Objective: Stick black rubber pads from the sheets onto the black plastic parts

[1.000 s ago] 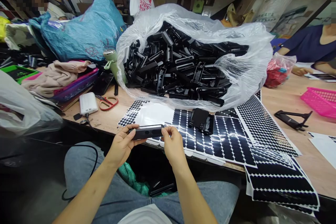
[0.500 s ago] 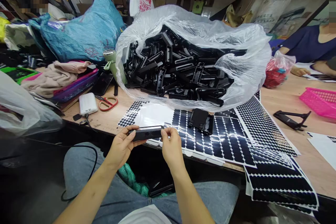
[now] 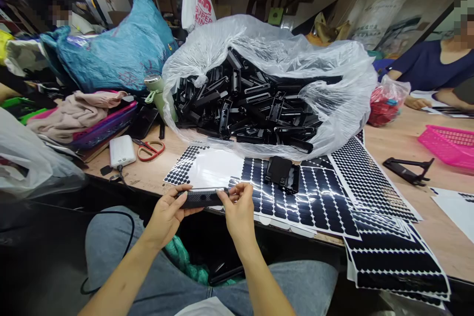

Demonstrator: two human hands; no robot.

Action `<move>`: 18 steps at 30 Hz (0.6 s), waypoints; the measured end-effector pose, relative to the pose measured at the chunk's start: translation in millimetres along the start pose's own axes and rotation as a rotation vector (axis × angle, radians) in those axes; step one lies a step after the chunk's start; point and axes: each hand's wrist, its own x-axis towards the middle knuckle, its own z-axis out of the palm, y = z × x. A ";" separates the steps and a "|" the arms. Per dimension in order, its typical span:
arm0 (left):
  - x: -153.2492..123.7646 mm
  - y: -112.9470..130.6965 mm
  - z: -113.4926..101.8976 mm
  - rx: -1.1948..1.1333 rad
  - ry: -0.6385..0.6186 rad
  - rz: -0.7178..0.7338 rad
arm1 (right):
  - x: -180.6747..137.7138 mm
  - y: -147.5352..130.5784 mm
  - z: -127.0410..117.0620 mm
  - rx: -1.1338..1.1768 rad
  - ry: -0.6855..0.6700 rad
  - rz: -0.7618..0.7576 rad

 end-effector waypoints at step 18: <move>258.7 19.7 95.0 1.164 0.254 0.258 | -0.6 11.3 20.7 -0.245 -0.196 -0.098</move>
